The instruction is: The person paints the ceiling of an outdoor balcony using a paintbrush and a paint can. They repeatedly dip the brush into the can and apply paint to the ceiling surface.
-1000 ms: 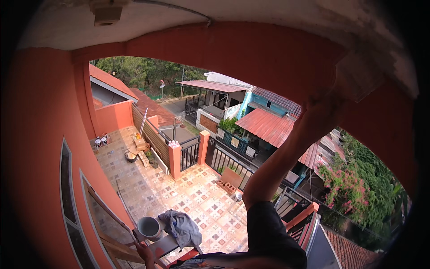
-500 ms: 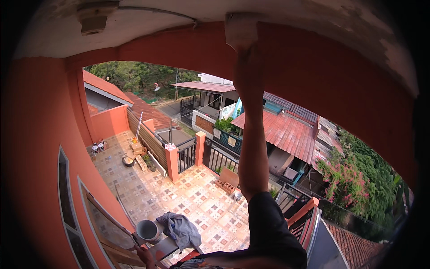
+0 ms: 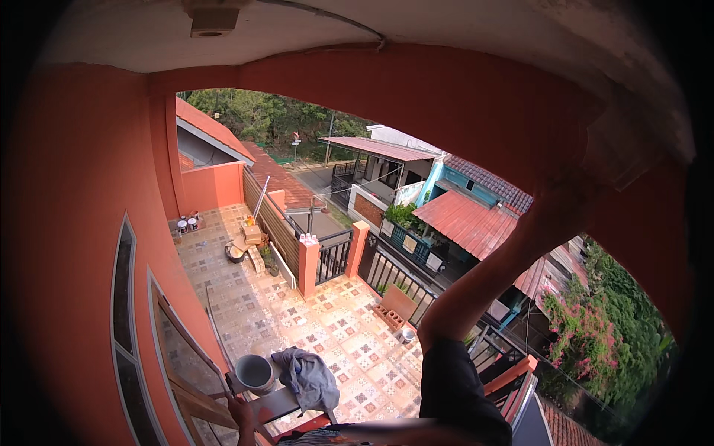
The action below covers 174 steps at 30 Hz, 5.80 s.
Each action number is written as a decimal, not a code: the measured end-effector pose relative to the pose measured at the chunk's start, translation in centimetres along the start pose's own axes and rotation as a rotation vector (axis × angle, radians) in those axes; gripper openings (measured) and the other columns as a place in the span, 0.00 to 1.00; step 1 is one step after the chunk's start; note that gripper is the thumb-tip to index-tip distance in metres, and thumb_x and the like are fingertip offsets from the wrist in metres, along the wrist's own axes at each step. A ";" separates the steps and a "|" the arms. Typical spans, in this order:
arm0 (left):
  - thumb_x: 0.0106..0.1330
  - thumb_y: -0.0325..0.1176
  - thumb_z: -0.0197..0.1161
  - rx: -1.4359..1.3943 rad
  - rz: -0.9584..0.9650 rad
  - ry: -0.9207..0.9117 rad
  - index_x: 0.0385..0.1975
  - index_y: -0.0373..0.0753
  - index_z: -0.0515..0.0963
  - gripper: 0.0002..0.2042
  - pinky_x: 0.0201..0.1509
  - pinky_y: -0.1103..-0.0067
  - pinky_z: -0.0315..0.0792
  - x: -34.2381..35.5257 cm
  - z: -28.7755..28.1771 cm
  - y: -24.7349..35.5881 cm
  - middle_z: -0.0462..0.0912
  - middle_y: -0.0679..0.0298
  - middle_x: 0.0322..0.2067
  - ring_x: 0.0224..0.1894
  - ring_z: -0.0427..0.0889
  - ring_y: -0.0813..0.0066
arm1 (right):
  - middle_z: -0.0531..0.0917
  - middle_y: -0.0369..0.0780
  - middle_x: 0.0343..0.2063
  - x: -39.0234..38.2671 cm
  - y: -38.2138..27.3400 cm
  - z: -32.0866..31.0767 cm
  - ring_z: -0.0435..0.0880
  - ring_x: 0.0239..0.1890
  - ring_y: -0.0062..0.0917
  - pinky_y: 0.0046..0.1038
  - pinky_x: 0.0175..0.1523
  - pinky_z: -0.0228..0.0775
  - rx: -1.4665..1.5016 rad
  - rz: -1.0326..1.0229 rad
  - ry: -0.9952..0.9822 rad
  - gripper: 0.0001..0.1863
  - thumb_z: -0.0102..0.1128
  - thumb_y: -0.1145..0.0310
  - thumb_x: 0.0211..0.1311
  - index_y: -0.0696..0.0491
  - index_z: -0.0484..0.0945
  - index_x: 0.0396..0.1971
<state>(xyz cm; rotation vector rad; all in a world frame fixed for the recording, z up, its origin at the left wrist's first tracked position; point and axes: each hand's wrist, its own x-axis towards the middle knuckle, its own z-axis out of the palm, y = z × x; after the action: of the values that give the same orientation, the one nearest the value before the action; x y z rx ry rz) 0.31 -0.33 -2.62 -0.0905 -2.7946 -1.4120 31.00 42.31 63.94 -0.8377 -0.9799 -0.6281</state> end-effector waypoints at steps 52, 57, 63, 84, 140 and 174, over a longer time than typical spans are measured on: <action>0.75 0.37 0.48 0.053 -0.047 -0.084 0.54 0.39 0.66 0.13 0.40 0.55 0.73 -0.6 -1.6 0.9 0.82 0.46 0.30 0.37 0.84 0.44 | 0.79 0.41 0.27 -55.6 -4.6 -21.8 0.79 0.25 0.24 0.26 0.29 0.69 0.876 1.366 -1.900 0.15 0.54 0.64 0.72 0.63 0.74 0.46; 0.75 0.35 0.47 0.056 -0.035 -0.075 0.52 0.39 0.64 0.12 0.40 0.57 0.73 -0.3 -1.6 0.6 0.82 0.48 0.30 0.38 0.84 0.45 | 0.69 0.32 0.15 -61.6 -5.7 -23.6 0.67 0.11 0.17 0.23 0.15 0.57 0.899 1.178 -1.725 0.08 0.51 0.64 0.74 0.53 0.71 0.38; 0.73 0.33 0.48 0.032 -0.067 -0.148 0.58 0.40 0.61 0.16 0.43 0.61 0.73 -0.6 -1.9 0.8 0.80 0.51 0.31 0.39 0.83 0.49 | 0.73 0.33 0.20 -58.7 -5.7 -23.8 0.68 0.14 0.13 0.20 0.15 0.58 0.934 1.646 -1.848 0.09 0.51 0.67 0.73 0.57 0.72 0.44; 0.74 0.31 0.50 0.038 -0.102 -0.186 0.60 0.38 0.61 0.17 0.43 0.63 0.73 -1.5 -2.9 4.8 0.80 0.49 0.40 0.45 0.82 0.52 | 0.75 0.39 0.20 -59.0 -6.6 -20.1 0.70 0.19 0.22 0.27 0.21 0.60 0.866 1.297 -2.046 0.16 0.56 0.62 0.70 0.62 0.75 0.30; 0.74 0.36 0.48 0.118 -0.111 -0.294 0.57 0.38 0.61 0.16 0.42 0.58 0.73 0.7 -2.6 5.3 0.81 0.46 0.35 0.41 0.83 0.47 | 0.82 0.44 0.35 -62.7 -4.7 -22.4 0.81 0.34 0.28 0.29 0.37 0.74 1.282 1.432 -1.920 0.24 0.59 0.57 0.71 0.64 0.72 0.53; 0.58 0.26 0.57 0.274 -0.062 -0.140 0.51 0.36 0.65 0.20 0.39 0.55 0.71 -0.9 -2.6 4.0 0.79 0.51 0.29 0.37 0.81 0.45 | 0.83 0.43 0.20 -48.0 -2.9 -20.8 0.81 0.15 0.22 0.25 0.16 0.69 1.027 0.971 -1.988 0.08 0.58 0.72 0.70 0.61 0.71 0.37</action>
<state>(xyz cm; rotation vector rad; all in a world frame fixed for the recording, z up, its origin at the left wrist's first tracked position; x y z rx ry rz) 1.34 -0.10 2.08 -0.1036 -3.1000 -1.0562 17.57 27.59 15.46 -0.6296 -1.9883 1.8528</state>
